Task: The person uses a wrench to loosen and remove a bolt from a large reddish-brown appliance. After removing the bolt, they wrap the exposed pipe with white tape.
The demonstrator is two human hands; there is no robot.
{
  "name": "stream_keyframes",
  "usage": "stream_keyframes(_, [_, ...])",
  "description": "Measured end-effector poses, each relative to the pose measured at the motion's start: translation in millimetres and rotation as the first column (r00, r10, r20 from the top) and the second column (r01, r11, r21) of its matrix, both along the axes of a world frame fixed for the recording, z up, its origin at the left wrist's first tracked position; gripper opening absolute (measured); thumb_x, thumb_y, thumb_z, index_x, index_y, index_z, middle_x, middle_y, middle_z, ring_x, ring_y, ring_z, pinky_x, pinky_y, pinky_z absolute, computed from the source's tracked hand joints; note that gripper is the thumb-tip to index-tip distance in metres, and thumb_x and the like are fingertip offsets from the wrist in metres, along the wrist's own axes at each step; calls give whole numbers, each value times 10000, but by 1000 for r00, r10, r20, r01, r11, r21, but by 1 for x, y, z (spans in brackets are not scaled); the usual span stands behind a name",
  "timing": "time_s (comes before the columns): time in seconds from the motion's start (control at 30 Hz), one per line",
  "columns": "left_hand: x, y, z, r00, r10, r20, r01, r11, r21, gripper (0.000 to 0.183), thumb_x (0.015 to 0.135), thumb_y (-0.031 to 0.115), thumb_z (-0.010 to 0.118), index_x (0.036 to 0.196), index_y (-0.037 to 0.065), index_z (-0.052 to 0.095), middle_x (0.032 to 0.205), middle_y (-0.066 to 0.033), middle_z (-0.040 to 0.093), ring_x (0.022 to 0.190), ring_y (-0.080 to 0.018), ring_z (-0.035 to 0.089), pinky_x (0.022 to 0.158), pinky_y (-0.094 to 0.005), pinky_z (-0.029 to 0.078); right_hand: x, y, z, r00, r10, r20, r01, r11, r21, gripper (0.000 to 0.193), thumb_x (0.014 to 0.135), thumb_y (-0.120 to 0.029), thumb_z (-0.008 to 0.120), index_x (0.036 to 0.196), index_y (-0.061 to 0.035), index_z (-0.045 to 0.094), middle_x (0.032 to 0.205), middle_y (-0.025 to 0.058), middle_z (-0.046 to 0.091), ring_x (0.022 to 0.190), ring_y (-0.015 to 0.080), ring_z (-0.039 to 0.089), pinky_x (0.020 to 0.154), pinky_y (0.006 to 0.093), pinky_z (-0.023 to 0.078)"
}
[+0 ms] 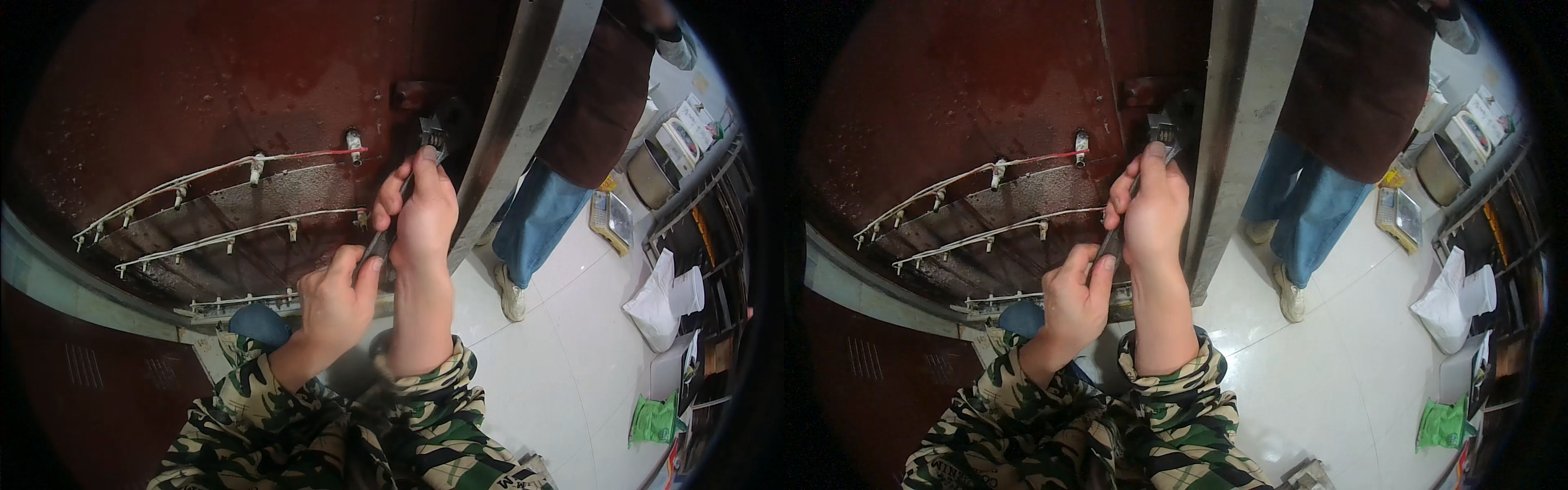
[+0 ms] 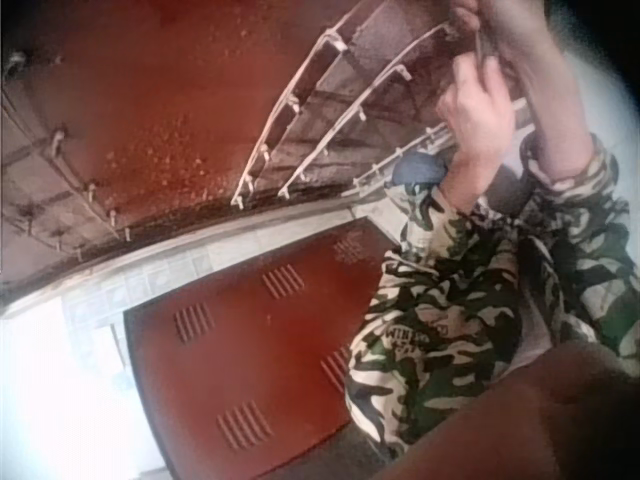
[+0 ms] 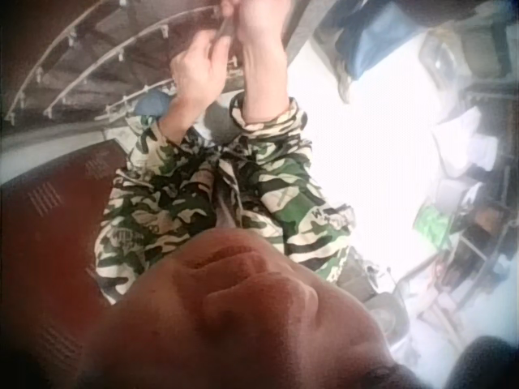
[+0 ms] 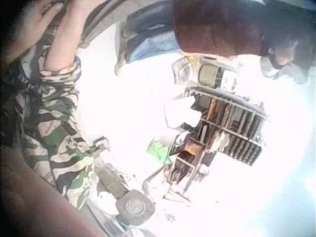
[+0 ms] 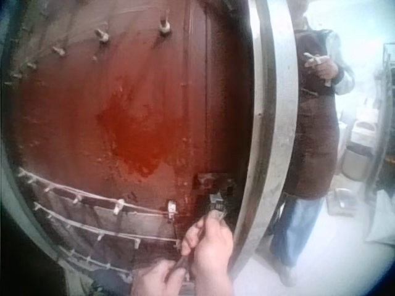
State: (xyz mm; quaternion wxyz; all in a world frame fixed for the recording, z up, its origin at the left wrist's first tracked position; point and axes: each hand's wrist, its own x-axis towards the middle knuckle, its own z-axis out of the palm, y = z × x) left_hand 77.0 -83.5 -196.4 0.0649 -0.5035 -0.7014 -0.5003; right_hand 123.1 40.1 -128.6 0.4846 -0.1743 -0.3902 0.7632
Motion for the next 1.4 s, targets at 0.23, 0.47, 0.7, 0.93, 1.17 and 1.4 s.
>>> stream_keyframes(0.23, [-8,2,9,1000,21,-19,-22,998,-58,136,963,140,651,972,5,635,633,-183,597,532,-317,620,532,-380,458,-7,-5,2,997,-56,54,55,998,24,383,1092,-379,408,885,-60,455,552,48,445,408,151,416,396,300,373])
stream_keyframes(0.47, [-8,-39,96,960,251,-122,-252,968,9,140,859,173,768,918,63,704,598,-100,608,521,-282,627,515,-377,474,-17,-26,34,966,26,-258,-77,979,-191,413,1092,-428,399,953,-44,467,622,96,533,463,203,541,432,303,461])
stream_keyframes(0.7, [-8,-36,189,856,161,-491,-92,983,161,122,887,-11,738,900,-32,619,721,-16,643,627,-38,574,549,-188,411,20,-8,53,975,198,102,-208,973,103,516,1080,-482,405,817,-55,529,615,85,575,459,169,519,453,286,432])
stream_keyframes(0.93, [-27,4,280,318,50,-947,160,981,106,218,856,72,810,1032,-10,710,869,-73,714,735,-134,688,643,-254,538,31,-25,22,942,314,118,-334,911,244,380,1051,-317,541,763,-69,530,593,42,565,462,105,496,465,236,419])
stream_keyframes(1.17, [4,74,341,-158,47,-986,521,853,-43,96,817,65,714,786,55,623,643,-83,619,523,-207,614,494,-290,493,13,-36,19,917,399,21,-384,866,321,340,1062,-306,517,869,-36,590,625,43,579,519,102,531,463,234,418])
stream_keyframes(1.4, [0,38,334,-180,97,-979,470,883,1,107,811,79,750,872,44,670,678,-58,633,580,-186,654,527,-284,517,4,-21,75,402,566,-720,-567,771,290,660,1062,-605,294,1312,-53,554,1126,153,688,720,211,646,562,293,441])
